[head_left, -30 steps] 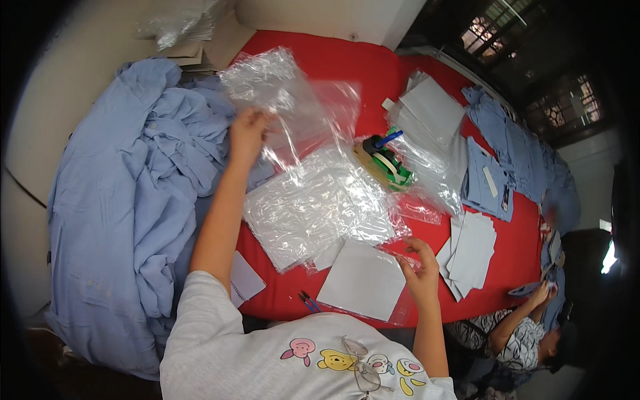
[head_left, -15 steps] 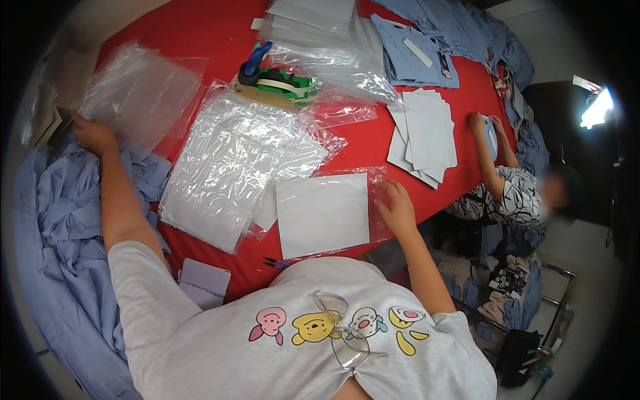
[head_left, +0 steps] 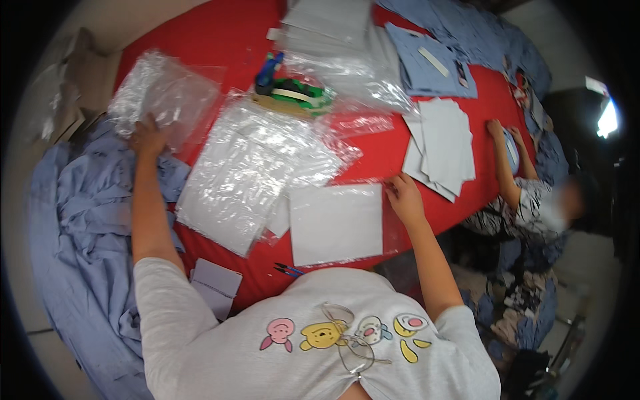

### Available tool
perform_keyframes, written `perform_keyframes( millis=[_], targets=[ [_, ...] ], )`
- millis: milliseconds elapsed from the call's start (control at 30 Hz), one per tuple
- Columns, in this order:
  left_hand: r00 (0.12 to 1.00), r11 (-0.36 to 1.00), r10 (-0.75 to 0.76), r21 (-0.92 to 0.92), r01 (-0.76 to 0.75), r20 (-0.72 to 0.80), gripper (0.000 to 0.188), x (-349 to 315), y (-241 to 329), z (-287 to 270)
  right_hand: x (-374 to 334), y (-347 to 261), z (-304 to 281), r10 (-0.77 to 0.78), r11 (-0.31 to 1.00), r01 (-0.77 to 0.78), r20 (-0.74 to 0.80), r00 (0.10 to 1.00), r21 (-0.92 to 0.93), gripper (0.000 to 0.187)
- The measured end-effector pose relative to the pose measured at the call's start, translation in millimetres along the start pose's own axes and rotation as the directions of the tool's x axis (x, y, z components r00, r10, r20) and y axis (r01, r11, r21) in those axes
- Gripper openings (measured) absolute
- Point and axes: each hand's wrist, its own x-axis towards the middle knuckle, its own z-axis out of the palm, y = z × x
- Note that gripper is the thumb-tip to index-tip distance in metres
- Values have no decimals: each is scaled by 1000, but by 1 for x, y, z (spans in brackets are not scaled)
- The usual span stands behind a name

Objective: The person places rectangular white items into plastic bags, seals the bags, and stacks the completed packages on a red table alongside piles of blue fabric.

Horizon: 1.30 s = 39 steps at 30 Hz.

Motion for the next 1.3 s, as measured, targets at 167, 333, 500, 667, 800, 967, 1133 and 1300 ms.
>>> perform_keyframes(
  millis=[167, 333, 500, 667, 800, 967, 1133, 1300],
  targets=[
    [990, 979, -135, -153, 138, 27, 84, -9, -13, -56, -4, -17, 17, -61, 998, 62, -98, 993, 8, 20],
    [977, 749, -107, -661, -43, -185, 91, -37, 39, -93, -9, -20, 37, 87, 996, -83, -173, 981, 30, 15],
    [989, 928, -44, -372, -12, -141, 112, -67, 64, -66, -2, -3, 42, -3, 991, -26, -214, 977, -133, 13],
    [972, 899, -76, -438, -29, -220, 113, -48, 47, -51, -1, -6, 38, 64, 998, -59, -166, 984, 30, 10],
    [727, 628, -56, -590, -507, -684, 73, -106, 69, -72, -11, -3, 40, 123, 980, -84, -216, 969, 182, 10],
    [616, 174, 363, -599, -782, -699, 50, -321, 166, -77, -10, 7, 43, -31, 981, 78, -259, 965, 175, 10],
    [491, 382, 801, -338, -860, -343, 87, -442, 240, 20, -18, 20, 41, 31, 977, 35, -301, 953, 209, 11],
    [453, 394, 824, -231, -890, -341, 93, -455, 247, 31, -33, 47, 44, 34, 974, 52, -372, 928, 219, 10]
  ],
)
